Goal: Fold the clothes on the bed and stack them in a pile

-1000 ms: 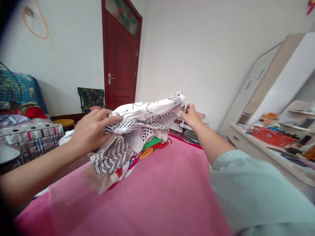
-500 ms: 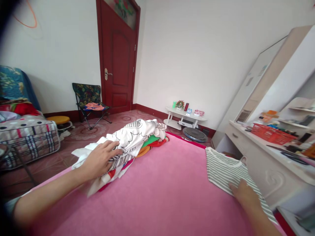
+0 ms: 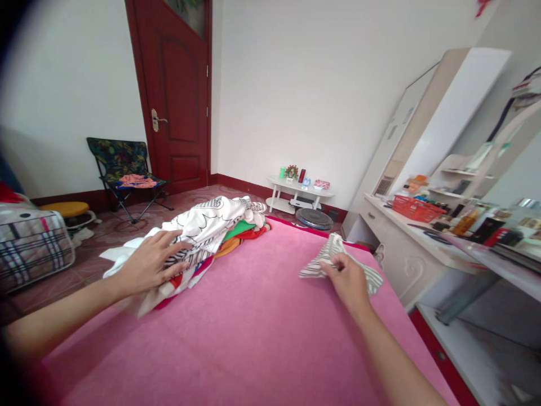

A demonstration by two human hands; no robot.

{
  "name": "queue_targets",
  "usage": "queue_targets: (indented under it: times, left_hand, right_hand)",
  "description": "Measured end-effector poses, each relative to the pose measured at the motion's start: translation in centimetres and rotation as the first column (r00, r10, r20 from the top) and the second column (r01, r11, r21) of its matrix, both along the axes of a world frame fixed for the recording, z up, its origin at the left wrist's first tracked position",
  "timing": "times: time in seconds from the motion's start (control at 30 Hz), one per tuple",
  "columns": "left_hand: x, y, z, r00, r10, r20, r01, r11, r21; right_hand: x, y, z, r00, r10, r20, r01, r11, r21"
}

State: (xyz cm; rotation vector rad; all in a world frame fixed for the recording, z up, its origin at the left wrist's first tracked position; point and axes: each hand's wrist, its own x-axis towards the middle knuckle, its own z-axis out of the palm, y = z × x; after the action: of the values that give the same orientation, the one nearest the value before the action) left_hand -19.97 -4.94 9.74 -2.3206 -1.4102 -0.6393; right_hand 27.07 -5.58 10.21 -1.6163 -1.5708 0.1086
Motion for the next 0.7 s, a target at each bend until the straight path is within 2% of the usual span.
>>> queue_targets:
  times: [0.03, 0.07, 0.1, 0.13, 0.17, 0.2, 0.27, 0.33, 0.37, 0.43, 0.5, 0.6, 0.7]
  left_hand:
    - [0.4, -0.4, 0.5, 1.0, 0.012, 0.028, -0.013, 1.0, 0.022]
    - [1.0, -0.8, 1.0, 0.998, 0.021, 0.062, -0.024, 0.998, 0.05]
    - [1.9, -1.3, 1.4, 0.995, 0.014, 0.097, -0.021, 0.997, 0.075]
    - [2.9, -1.8, 1.8, 0.992, -0.013, 0.129, 0.002, 0.996, 0.089]
    - [4.2, -2.2, 2.0, 0.986, -0.065, 0.156, 0.052, 0.995, 0.081]
    - [5.6, -2.6, 2.1, 0.974, -0.133, 0.183, 0.127, 0.991, 0.049]
    - [8.8, -3.1, 1.5, 0.925, -0.28, 0.256, 0.306, 0.95, -0.066]
    - [12.2, -3.2, 0.1, 0.852, -0.374, 0.368, 0.461, 0.868, -0.185]
    - [13.9, -3.2, -0.7, 0.818, -0.392, 0.42, 0.514, 0.827, -0.229]
    - [16.8, -3.3, -2.4, 0.776, -0.377, 0.506, 0.566, 0.77, -0.294]
    - [19.1, -3.5, -3.9, 0.786, -0.317, 0.532, 0.556, 0.737, -0.383]
    - [20.9, -4.3, -5.4, 0.848, -0.28, 0.45, 0.501, 0.7, -0.509]
    - [20.7, -4.6, -5.5, 0.85, -0.314, 0.422, 0.51, 0.689, -0.515]
  right_hand:
    - [-2.4, -1.7, 0.6, 0.992, 0.123, 0.001, -0.122, 0.991, -0.06]
    - [-4.5, -3.4, 1.0, 0.958, 0.286, -0.011, -0.283, 0.941, -0.184]
    - [-6.3, -4.9, 1.4, 0.9, 0.433, -0.048, -0.424, 0.843, -0.33]
    - [-7.7, -6.2, 1.7, 0.86, 0.503, -0.09, -0.491, 0.764, -0.419]
    - [-8.6, -7.2, 1.9, 0.847, 0.516, -0.124, -0.511, 0.731, -0.452]
    - [-9.0, -7.6, 1.9, 0.856, 0.499, -0.135, -0.502, 0.738, -0.451]
    - [-8.5, -7.4, 1.7, 0.921, 0.379, -0.094, -0.386, 0.851, -0.357]
    - [-6.6, -6.2, 0.7, 0.981, 0.19, 0.02, -0.178, 0.947, -0.266]
    - [-5.3, -5.5, -0.2, 0.991, 0.094, 0.091, -0.068, 0.965, -0.254]
    - [-2.6, -4.4, -2.2, 0.973, -0.046, 0.227, 0.113, 0.95, -0.292]
    - [0.1, -3.9, -4.4, 0.956, -0.097, 0.276, 0.191, 0.921, -0.34]
    - [3.4, -3.7, -7.0, 0.971, -0.102, 0.218, 0.174, 0.922, -0.345]
    - [4.9, -3.6, -8.2, 0.993, -0.041, 0.107, 0.077, 0.932, -0.355]
